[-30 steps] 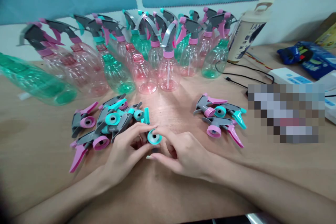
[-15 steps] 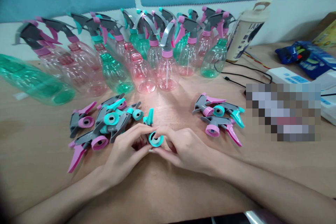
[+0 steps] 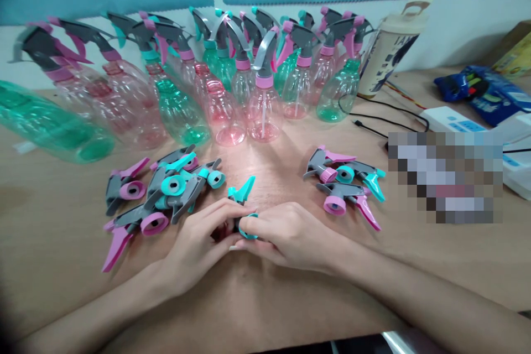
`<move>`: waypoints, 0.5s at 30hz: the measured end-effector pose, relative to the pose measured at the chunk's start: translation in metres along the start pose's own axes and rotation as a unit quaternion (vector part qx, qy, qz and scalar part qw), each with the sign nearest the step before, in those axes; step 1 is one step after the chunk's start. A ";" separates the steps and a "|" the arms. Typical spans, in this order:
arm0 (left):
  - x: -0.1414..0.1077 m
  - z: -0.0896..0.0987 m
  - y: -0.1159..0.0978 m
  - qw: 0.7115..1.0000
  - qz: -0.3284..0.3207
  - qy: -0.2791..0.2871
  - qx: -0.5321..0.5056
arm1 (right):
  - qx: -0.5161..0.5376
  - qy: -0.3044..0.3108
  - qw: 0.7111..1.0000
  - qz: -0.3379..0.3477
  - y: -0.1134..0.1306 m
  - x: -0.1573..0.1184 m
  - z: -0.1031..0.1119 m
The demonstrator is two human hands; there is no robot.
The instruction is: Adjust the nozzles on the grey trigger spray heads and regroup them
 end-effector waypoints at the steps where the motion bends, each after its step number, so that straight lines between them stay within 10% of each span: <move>1: 0.000 0.000 0.000 1.000 -0.002 0.002 -0.001 | -0.001 0.001 1.000 0.001 0.000 0.000 -0.001; 15: 0.001 -0.001 -0.002 1.000 -0.008 0.012 -0.012 | 0.018 -0.015 1.000 -0.021 0.000 0.001 0.001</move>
Point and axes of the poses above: each hand's wrist, its own x-axis towards the middle knuckle, its own z-axis out of the back of the hand, y = z × x, the point moved 5 cm from there along x, towards the middle knuckle, and after that the axes turned 9 degrees about z, right-handed, at the moved point
